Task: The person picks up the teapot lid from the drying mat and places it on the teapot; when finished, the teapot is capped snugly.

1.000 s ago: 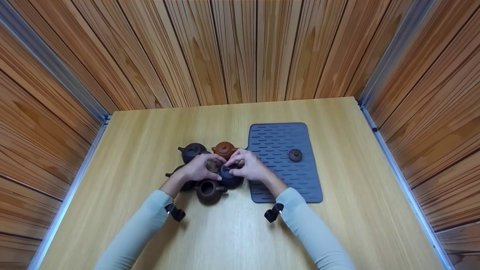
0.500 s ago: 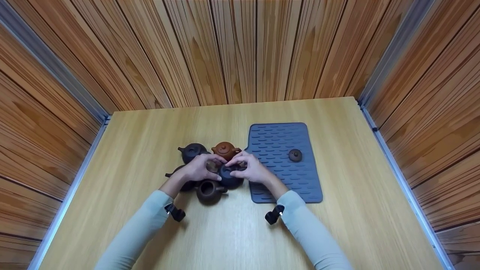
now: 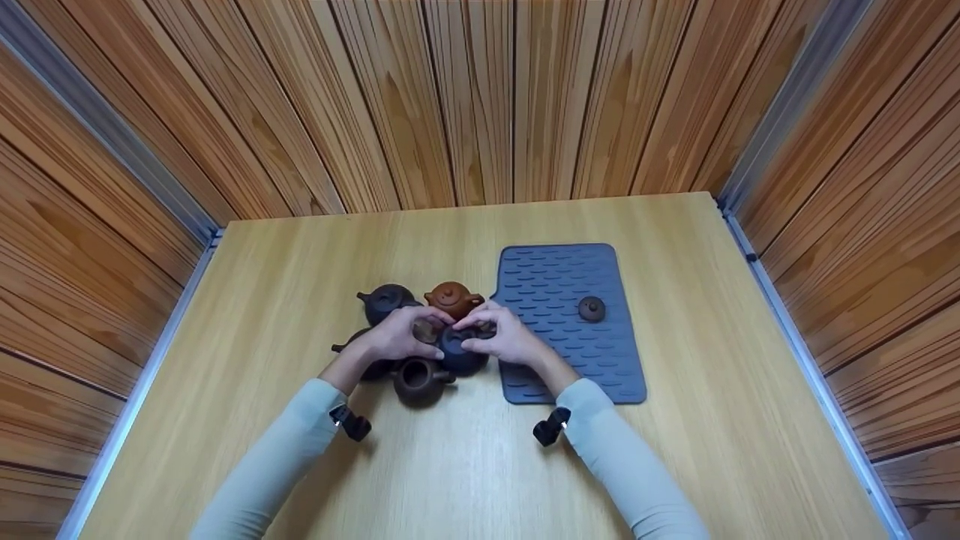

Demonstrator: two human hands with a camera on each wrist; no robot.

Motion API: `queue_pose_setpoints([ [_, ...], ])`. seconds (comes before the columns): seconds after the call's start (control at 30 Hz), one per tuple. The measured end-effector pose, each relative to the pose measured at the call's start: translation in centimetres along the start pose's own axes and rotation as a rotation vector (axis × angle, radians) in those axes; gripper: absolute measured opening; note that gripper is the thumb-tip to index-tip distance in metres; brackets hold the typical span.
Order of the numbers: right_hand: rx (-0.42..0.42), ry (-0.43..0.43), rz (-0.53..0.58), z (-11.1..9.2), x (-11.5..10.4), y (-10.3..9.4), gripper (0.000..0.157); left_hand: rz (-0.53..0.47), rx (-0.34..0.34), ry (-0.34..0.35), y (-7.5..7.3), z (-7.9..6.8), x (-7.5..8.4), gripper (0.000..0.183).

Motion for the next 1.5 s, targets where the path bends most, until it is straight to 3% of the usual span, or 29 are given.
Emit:
queue_pose_setpoints([
  [0.4,-0.017,-0.014,-0.023,0.1,-0.3,-0.1,0.032,0.061,-0.002,0.030,-0.3,0.2,-0.5,0.061],
  [0.5,-0.015,-0.025,-0.030,0.1,-0.4,-0.1,0.032,0.085,0.007,0.049,-0.8,-0.4,0.2,0.061],
  [0.8,-0.019,-0.027,-0.024,0.1,-0.2,-0.1,0.032,0.047,0.028,0.015,-3.6,-6.7,5.5,0.057],
  [0.97,-0.023,-0.024,-0.029,0.1,-0.1,-0.1,0.031,0.050,0.094,0.061,-3.8,-8.7,6.1,0.054],
  [1.27,-0.028,-0.019,-0.029,0.2,-0.2,-0.1,0.032,-0.023,0.148,0.117,-3.8,-11.4,5.9,0.052],
  [1.5,-0.030,-0.019,-0.042,0.2,-0.2,-0.2,0.031,-0.018,0.169,0.228,-2.9,-12.9,5.5,0.057],
])
Point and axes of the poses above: each hand's wrist, its own z-axis towards the middle knuckle, its own y-axis out of the palm, x = y × z, the point moved 7 cm from there along z, towards the middle knuckle, and after that the axes turned 15 degrees about -y, right-handed, at the moved point
